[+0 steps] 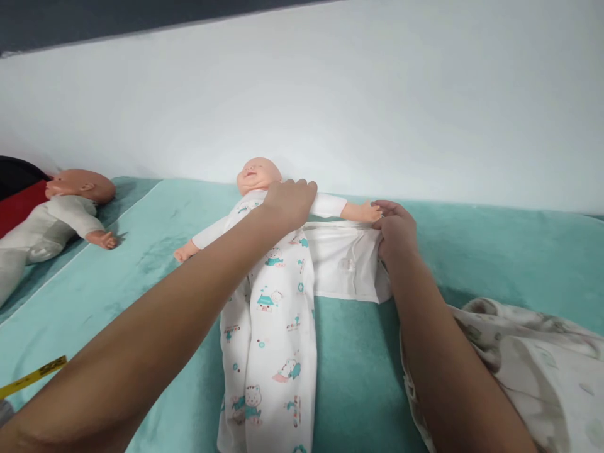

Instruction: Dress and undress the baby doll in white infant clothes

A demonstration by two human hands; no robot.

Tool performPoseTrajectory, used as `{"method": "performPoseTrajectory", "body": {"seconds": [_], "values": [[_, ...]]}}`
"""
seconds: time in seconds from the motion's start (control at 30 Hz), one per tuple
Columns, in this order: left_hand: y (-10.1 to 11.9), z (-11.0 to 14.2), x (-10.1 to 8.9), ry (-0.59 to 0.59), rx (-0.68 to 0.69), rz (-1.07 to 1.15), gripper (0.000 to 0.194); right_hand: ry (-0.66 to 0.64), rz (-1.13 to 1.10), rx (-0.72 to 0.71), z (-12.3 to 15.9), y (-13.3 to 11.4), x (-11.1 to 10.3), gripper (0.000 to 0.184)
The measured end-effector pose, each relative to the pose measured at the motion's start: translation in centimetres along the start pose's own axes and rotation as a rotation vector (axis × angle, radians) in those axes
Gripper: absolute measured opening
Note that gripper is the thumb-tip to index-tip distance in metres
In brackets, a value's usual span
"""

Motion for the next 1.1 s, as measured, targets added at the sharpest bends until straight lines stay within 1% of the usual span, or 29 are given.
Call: {"method": "performPoseTrajectory", "body": {"seconds": [0.13, 0.2, 0.27, 0.37, 0.43, 0.47, 0.53, 0.6, 0.63, 0.67, 0.7, 0.73, 0.77, 0.8, 0.83, 0.87, 0.9, 0.97, 1.03, 1.1], "values": [[0.6, -0.2, 0.8, 0.008, 0.002, 0.017, 0.04, 0.003, -0.104, 0.051, -0.3, 0.2, 0.2, 0.031], [1.4, -0.5, 1.7, 0.008, 0.007, 0.019, 0.039, 0.009, -0.153, 0.094, -0.3, 0.3, 0.2, 0.03], [2.5, -0.8, 2.7, 0.002, 0.008, 0.029, 0.037, -0.001, -0.149, 0.104, -0.4, 0.3, 0.2, 0.029], [4.0, -0.9, 3.6, -0.018, 0.013, 0.079, 0.034, -0.026, -0.065, 0.055, -0.3, 0.2, 0.3, 0.024], [4.4, -0.5, 3.2, 0.007, 0.025, 0.156, 0.032, -0.03, 0.01, -0.001, -0.1, -0.1, 0.4, 0.02], [4.4, 0.0, 2.8, 0.047, 0.022, 0.215, 0.031, -0.029, 0.056, -0.052, 0.1, -0.4, 0.5, 0.018], [3.3, 1.6, 1.5, 0.173, -0.025, 0.362, 0.031, -0.024, 0.173, -0.222, 0.8, -1.4, 0.6, 0.018], [0.9, 4.1, 0.6, 0.337, -0.139, 0.513, 0.031, -0.056, 0.301, -0.438, 2.1, -2.7, 1.3, 0.019], [-0.6, 5.6, 0.5, 0.422, -0.211, 0.581, 0.03, -0.107, 0.355, -0.531, 3.0, -3.2, 1.9, 0.021], [-2.2, 7.3, 0.7, 0.511, -0.293, 0.643, 0.029, -0.191, 0.395, -0.603, 4.0, -3.5, 2.6, 0.023], [-3.9, 8.9, 1.3, 0.58, -0.393, 0.704, 0.027, -0.302, 0.425, -0.654, 5.3, -3.6, 3.5, 0.025], [-5.5, 10.5, 2.4, 0.611, -0.527, 0.778, 0.025, -0.422, 0.452, -0.691, 6.6, -3.4, 4.4, 0.028], [-7.0, 12.0, 3.8, 0.616, -0.673, 0.876, 0.026, -0.538, 0.481, -0.719, 7.9, -3.2, 5.2, 0.031], [-8.0, 13.1, 5.4, 0.597, -0.79, 0.976, 0.031, -0.636, 0.511, -0.74, 9.1, -2.9, 5.8, 0.033], [-8.7, 14.0, 6.8, 0.565, -0.872, 1.071, 0.036, -0.706, 0.541, -0.757, 10.1, -2.6, 6.3, 0.035], [-9.0, 14.4, 8.0, 0.525, -0.916, 1.158, 0.041, -0.746, 0.565, -0.766, 10.9, -2.3, 6.6, 0.035], [-9.2, 14.7, 8.8, 0.489, -0.932, 1.222, 0.045, -0.764, 0.579, -0.769, 11.4, -2.1, 6.8, 0.036], [-9.4, 14.7, 9.5, 0.441, -0.91, 1.294, 0.049, -0.758, 0.578, -0.738, 11.8, -2.0, 6.9, 0.036], [-9.6, 14.6, 9.5, 0.418, -0.871, 1.316, 0.051, -0.743, 0.565, -0.683, 11.7, -1.9, 6.9, 0.036], [-9.6, 14.5, 9.2, 0.4, -0.824, 1.318, 0.051, -0.761, 0.559, -0.638, 11.6, -1.7, 7.0, 0.038]]}}
Point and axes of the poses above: each hand's wrist, its own z-axis away from the middle knuckle, its own x-axis out of the palm, y = z × x, the point moved 6 cm from there along -z, towards the middle knuckle, and after that the axes turned 13 degrees about y, right-handed, at the moved point
